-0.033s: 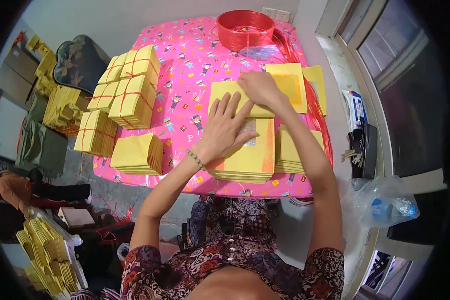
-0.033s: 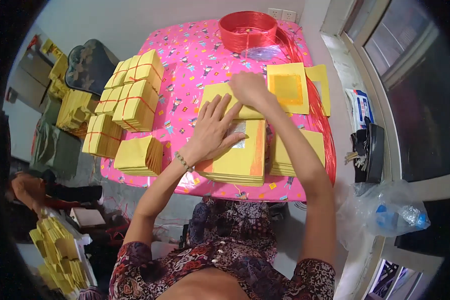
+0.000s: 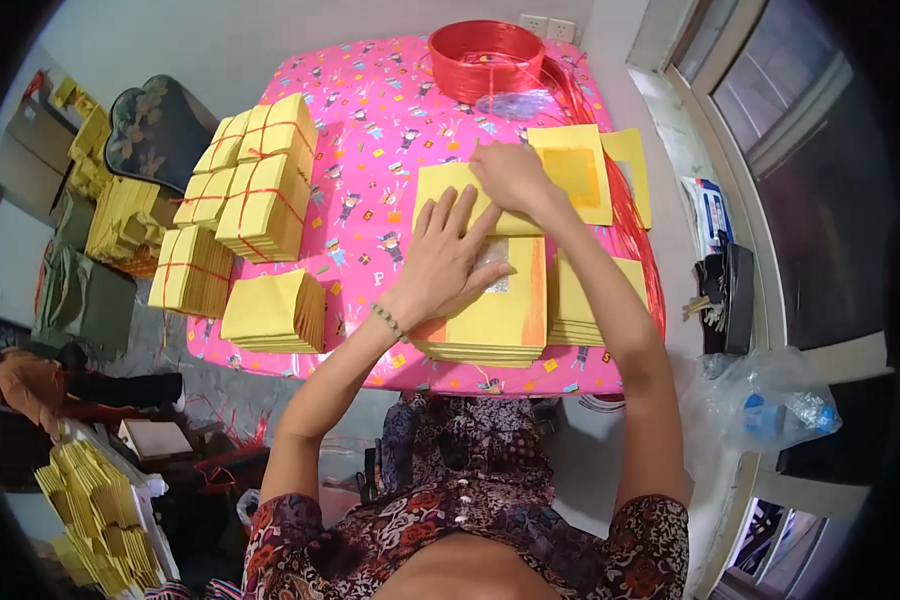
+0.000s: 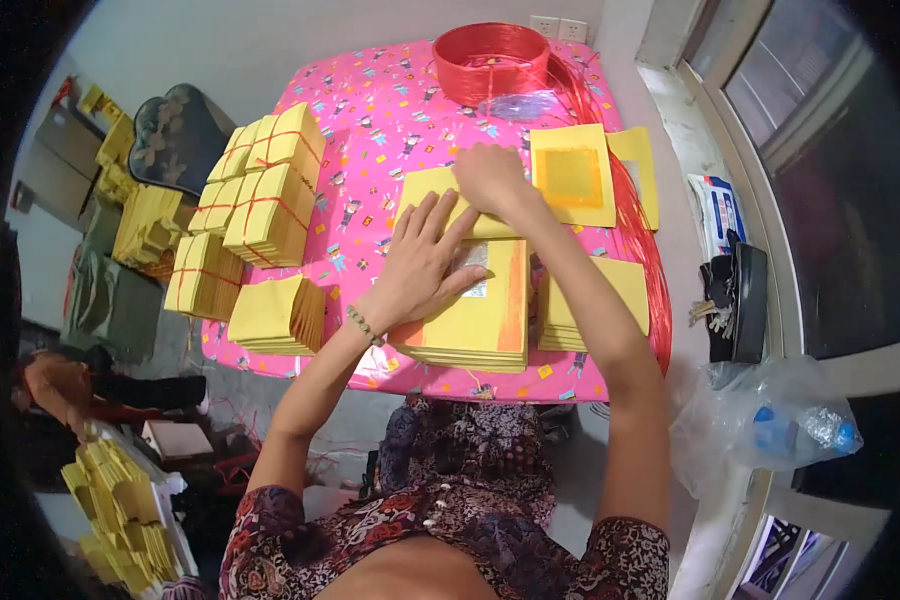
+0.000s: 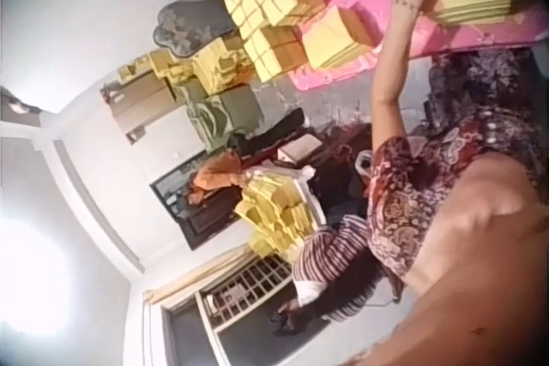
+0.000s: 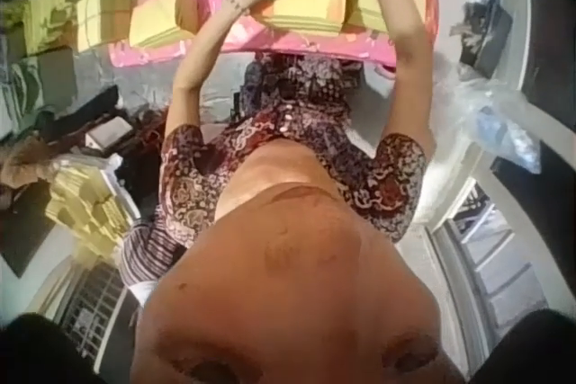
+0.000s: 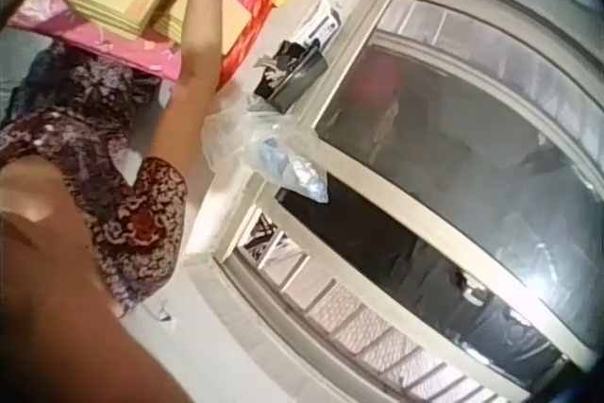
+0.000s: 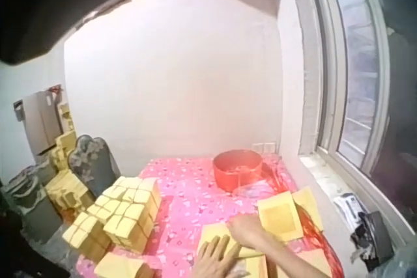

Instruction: Folding and stacking yellow sheets of joss paper with silver foil centers.

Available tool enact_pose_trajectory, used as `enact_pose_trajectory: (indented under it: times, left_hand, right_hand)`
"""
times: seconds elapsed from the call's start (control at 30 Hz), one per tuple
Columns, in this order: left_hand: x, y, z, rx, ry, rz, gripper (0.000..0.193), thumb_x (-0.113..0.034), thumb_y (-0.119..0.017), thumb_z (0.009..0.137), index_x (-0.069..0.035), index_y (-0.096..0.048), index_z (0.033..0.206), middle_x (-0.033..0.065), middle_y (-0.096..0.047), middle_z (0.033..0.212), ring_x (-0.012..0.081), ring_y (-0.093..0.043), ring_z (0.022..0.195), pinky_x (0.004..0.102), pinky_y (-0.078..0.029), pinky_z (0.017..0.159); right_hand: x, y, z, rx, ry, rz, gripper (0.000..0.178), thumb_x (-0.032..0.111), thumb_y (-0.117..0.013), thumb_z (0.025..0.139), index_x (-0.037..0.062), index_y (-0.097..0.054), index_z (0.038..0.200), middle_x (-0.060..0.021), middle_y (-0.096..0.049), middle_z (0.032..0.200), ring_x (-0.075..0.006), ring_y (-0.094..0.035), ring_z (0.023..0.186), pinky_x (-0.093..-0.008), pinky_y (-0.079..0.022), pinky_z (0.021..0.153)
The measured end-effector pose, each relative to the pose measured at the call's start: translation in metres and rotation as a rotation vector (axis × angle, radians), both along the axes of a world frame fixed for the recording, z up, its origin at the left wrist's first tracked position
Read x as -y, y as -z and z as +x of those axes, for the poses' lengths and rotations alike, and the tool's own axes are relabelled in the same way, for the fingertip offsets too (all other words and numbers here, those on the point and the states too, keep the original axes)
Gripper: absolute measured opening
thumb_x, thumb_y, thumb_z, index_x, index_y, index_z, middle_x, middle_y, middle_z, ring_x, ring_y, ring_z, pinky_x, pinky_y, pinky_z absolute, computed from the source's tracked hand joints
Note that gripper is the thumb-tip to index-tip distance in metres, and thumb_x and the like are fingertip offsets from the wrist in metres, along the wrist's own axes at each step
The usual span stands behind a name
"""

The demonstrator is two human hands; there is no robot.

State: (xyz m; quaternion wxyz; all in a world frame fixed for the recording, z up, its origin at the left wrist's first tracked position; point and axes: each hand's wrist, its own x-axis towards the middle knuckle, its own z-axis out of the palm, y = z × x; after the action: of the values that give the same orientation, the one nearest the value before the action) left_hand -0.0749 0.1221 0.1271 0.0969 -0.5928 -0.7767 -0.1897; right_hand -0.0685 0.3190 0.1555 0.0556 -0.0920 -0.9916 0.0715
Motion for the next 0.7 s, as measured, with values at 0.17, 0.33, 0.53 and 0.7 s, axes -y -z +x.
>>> enact_pose_trajectory:
  times: [0.17,0.33,0.53,0.7]
  left_hand:
    - [0.002,-0.002,-0.001,0.007,0.015,-0.048,0.08,-0.061,-0.052,0.092,-0.011,-0.033,0.152,0.0244,-0.031,0.153,0.0453,-0.029,0.14,0.0557,-0.023,0.115]
    - [0.0,-0.004,0.001,0.021,0.015,-0.071,0.084,-0.062,-0.053,0.091,-0.009,-0.03,0.153,0.0242,-0.029,0.154,0.0461,-0.027,0.141,0.056,-0.024,0.115]
    - [0.001,-0.004,0.002,-0.012,-0.004,-0.096,0.083,-0.062,-0.053,0.091,-0.008,-0.033,0.151,0.0236,-0.031,0.153,0.0458,-0.028,0.14,0.0558,-0.023,0.115]
    - [0.0,-0.006,0.004,-0.026,-0.013,-0.107,0.083,-0.062,-0.052,0.091,-0.005,-0.035,0.149,0.023,-0.033,0.151,0.0449,-0.027,0.141,0.0559,-0.023,0.115]
  right_hand:
    - [0.015,-0.007,0.0,0.021,0.066,0.037,0.027,0.024,-0.06,0.09,0.0029,-0.069,0.106,-0.0186,-0.069,0.106,-0.0348,-0.067,0.102,-0.0504,-0.049,0.09]
    - [0.015,-0.006,0.002,-0.014,0.065,-0.015,0.028,0.017,-0.05,0.094,0.001,-0.064,0.112,-0.0209,-0.065,0.11,-0.0388,-0.065,0.102,-0.0522,-0.049,0.09]
    - [0.024,-0.01,0.004,-0.017,0.097,-0.016,0.026,0.015,-0.055,0.092,0.0021,-0.063,0.113,-0.018,-0.064,0.115,-0.0373,-0.063,0.108,-0.0506,-0.05,0.092]
    - [0.024,0.001,0.0,-0.145,0.097,-0.007,0.023,0.017,-0.06,0.088,0.0043,-0.069,0.105,-0.0165,-0.067,0.11,-0.0362,-0.064,0.106,-0.051,-0.047,0.093]
